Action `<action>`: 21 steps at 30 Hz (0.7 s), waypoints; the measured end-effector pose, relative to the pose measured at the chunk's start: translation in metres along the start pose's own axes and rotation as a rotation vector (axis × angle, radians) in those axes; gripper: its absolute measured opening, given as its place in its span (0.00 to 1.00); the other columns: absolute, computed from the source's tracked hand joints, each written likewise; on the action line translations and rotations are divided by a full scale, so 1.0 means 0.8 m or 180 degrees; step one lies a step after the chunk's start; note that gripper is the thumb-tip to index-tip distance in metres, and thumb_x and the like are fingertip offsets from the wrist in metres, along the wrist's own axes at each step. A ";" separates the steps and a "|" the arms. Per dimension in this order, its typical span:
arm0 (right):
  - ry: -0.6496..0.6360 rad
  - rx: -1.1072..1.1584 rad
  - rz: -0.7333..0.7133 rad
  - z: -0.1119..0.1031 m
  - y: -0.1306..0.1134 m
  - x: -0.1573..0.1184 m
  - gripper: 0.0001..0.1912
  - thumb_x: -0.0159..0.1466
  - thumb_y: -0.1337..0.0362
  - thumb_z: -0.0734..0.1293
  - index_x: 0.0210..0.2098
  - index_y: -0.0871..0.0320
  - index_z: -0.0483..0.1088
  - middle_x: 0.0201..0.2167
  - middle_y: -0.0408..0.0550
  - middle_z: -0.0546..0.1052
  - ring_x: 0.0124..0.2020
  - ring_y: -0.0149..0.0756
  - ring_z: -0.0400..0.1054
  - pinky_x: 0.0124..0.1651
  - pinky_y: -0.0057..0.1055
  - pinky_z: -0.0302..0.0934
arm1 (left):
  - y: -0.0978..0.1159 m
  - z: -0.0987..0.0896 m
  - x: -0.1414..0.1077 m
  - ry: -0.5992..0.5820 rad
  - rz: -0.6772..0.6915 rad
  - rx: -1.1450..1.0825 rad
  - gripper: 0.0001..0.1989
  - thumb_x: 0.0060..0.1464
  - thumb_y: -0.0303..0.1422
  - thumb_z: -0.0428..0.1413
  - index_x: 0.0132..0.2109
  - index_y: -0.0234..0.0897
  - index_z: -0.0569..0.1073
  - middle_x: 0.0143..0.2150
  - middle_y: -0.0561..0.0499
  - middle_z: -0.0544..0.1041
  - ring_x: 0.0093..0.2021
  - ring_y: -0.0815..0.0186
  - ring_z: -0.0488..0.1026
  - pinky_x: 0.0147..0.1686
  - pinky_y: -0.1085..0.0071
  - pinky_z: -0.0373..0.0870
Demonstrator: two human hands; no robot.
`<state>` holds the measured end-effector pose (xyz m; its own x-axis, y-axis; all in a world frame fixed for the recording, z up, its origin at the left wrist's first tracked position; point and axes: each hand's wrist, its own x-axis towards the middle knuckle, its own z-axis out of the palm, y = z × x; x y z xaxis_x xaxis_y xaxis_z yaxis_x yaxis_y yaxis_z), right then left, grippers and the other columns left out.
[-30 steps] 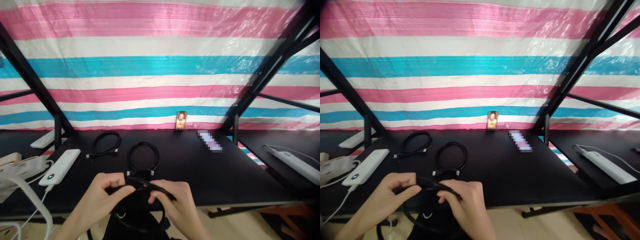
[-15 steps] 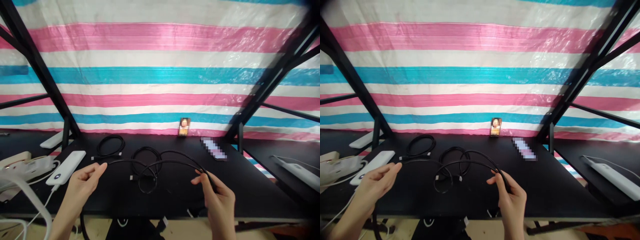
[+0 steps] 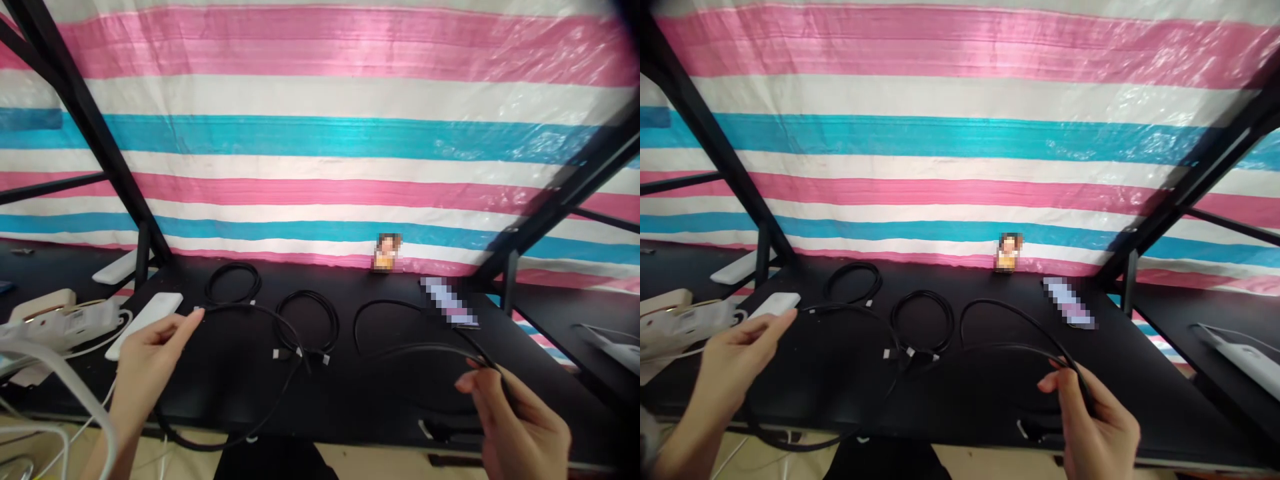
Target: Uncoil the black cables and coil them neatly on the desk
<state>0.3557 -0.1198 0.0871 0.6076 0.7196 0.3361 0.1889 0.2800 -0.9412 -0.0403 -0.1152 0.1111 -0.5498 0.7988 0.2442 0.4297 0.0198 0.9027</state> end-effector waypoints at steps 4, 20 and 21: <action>-0.0372 0.0376 0.0389 0.021 -0.011 -0.004 0.23 0.46 0.47 0.76 0.18 0.59 0.68 0.13 0.43 0.67 0.14 0.25 0.55 0.14 0.22 0.47 | 0.000 0.009 -0.010 -0.1453 0.0036 -0.0057 0.22 0.50 0.49 0.57 0.22 0.37 0.62 0.19 0.58 0.54 0.19 0.75 0.50 0.17 0.76 0.46; -0.2152 0.0716 0.0990 0.090 -0.042 -0.063 0.15 0.58 0.52 0.70 0.31 0.59 0.76 0.14 0.42 0.71 0.08 0.21 0.54 0.10 0.18 0.46 | 0.024 0.027 -0.028 -0.2163 0.0477 -0.0739 0.13 0.62 0.39 0.48 0.35 0.38 0.73 0.31 0.52 0.73 0.34 0.69 0.72 0.38 0.74 0.67; -0.2192 0.0787 0.1083 0.093 -0.045 -0.066 0.15 0.58 0.52 0.70 0.31 0.59 0.75 0.15 0.43 0.72 0.08 0.22 0.55 0.09 0.17 0.45 | 0.025 0.028 -0.030 -0.2216 0.0513 -0.0765 0.13 0.62 0.38 0.48 0.36 0.38 0.74 0.36 0.50 0.74 0.35 0.69 0.72 0.38 0.73 0.68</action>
<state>0.2591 -0.1208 0.1058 -0.0260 0.9982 0.0540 -0.1461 0.0497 -0.9880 -0.0024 -0.1205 0.1152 0.1208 0.9777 0.1716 0.2545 -0.1976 0.9467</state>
